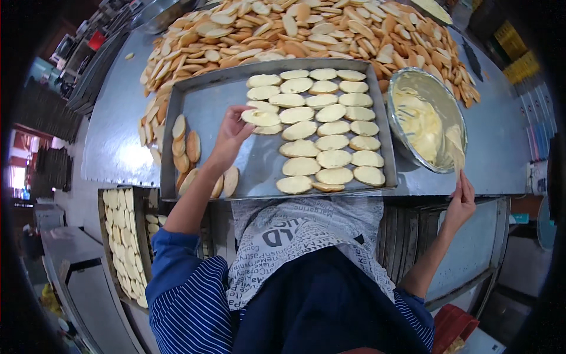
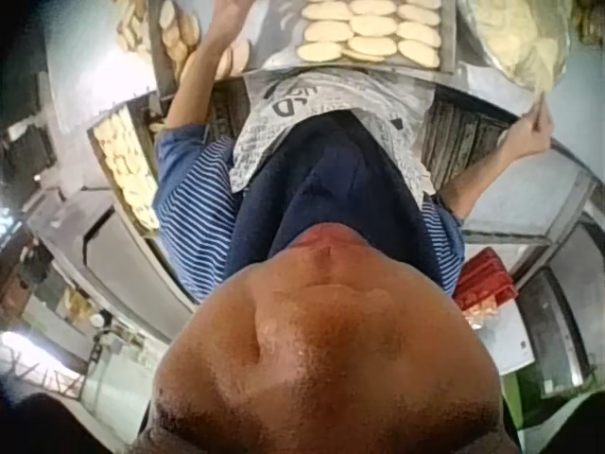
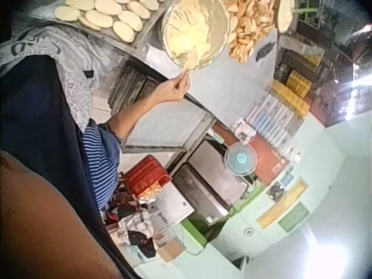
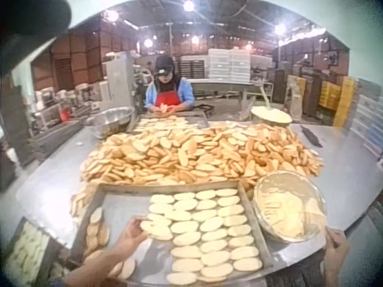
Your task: The person spreads a yellow cream onto small, oval-shaped biscuits using a plastic spatula. They pick up each biscuit from a pile, apply the cream to one side, and place it onto a metal tray. The process is repeated continuously throughout the clip.
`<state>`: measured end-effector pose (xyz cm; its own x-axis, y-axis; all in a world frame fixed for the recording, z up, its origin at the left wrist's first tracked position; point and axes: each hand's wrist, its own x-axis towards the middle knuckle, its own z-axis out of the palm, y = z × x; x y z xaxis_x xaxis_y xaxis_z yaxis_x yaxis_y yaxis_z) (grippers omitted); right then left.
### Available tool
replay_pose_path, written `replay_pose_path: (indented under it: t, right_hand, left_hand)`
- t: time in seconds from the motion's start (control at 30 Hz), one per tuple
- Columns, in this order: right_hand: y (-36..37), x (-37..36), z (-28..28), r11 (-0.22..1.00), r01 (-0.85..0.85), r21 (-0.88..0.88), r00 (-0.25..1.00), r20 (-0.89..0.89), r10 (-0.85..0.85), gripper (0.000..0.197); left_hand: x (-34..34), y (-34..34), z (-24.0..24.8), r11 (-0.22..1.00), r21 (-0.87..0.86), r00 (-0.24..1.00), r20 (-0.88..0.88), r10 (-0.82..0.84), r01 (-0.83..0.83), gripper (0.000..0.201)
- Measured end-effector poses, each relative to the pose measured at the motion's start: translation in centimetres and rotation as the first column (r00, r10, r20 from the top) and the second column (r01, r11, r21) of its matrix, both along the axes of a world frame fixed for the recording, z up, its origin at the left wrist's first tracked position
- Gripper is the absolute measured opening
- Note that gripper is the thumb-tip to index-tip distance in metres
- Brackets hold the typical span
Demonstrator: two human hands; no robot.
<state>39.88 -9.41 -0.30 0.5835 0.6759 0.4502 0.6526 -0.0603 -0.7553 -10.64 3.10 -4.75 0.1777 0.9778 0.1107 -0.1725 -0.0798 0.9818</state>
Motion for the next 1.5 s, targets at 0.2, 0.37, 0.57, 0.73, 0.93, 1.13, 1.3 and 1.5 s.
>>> replay_pose_path:
  t: [0.2, 0.37, 0.57, 0.73, 0.93, 1.13, 1.3, 1.5]
  right_hand:
    - [0.9, -1.0, -0.9, 0.999, -0.030, 0.013, 0.999, 0.030, 0.030, 0.027]
    - [1.4, -2.4, -0.8, 0.999, -0.023, -0.039, 0.998, 0.049, 0.024, 0.029]
    - [3.1, -2.8, 2.4, 0.922, 0.171, -0.347, 0.908, 0.420, -0.010, 0.033]
    - [6.1, -2.0, 4.2, 0.792, 0.174, -0.585, 0.787, 0.566, 0.246, 0.024]
    - [9.0, -2.7, 4.6, 0.655, -0.064, -0.753, 0.807, 0.347, 0.478, 0.024]
    - [9.9, -1.0, 6.3, 0.683, -0.367, -0.632, 0.917, -0.121, 0.381, 0.023]
    - [8.6, 3.1, 5.0, 0.797, -0.352, -0.491, 0.935, -0.227, 0.272, 0.023]
    - [6.2, 1.3, 5.3, 0.861, -0.284, -0.421, 0.929, -0.344, 0.138, 0.023]
  left_hand:
    - [-3.8, -1.9, -3.1, 0.983, -0.157, 0.950, -0.284, -0.132, 0.090, 0.039]
    - [-2.6, -1.1, -4.3, 0.996, -0.004, 0.800, -0.595, -0.073, 0.087, 0.041]
    - [-1.6, -1.0, -2.7, 0.934, 0.353, 0.593, -0.765, 0.252, 0.059, 0.045]
    - [-7.0, -1.2, 0.5, 0.856, 0.459, 0.019, -0.879, 0.477, -0.239, 0.035]
    - [-10.7, -3.6, -1.2, 0.881, 0.313, -0.255, -0.939, 0.230, -0.356, 0.035]
    - [-10.1, -3.0, -1.2, 0.894, 0.268, -0.234, -0.953, 0.192, -0.358, 0.042]
    - [-10.4, -2.9, -2.4, 0.902, 0.314, -0.171, -0.947, 0.274, -0.297, 0.049]
    - [-10.5, -2.4, -2.0, 0.859, 0.445, 0.063, -0.878, 0.474, -0.253, 0.044]
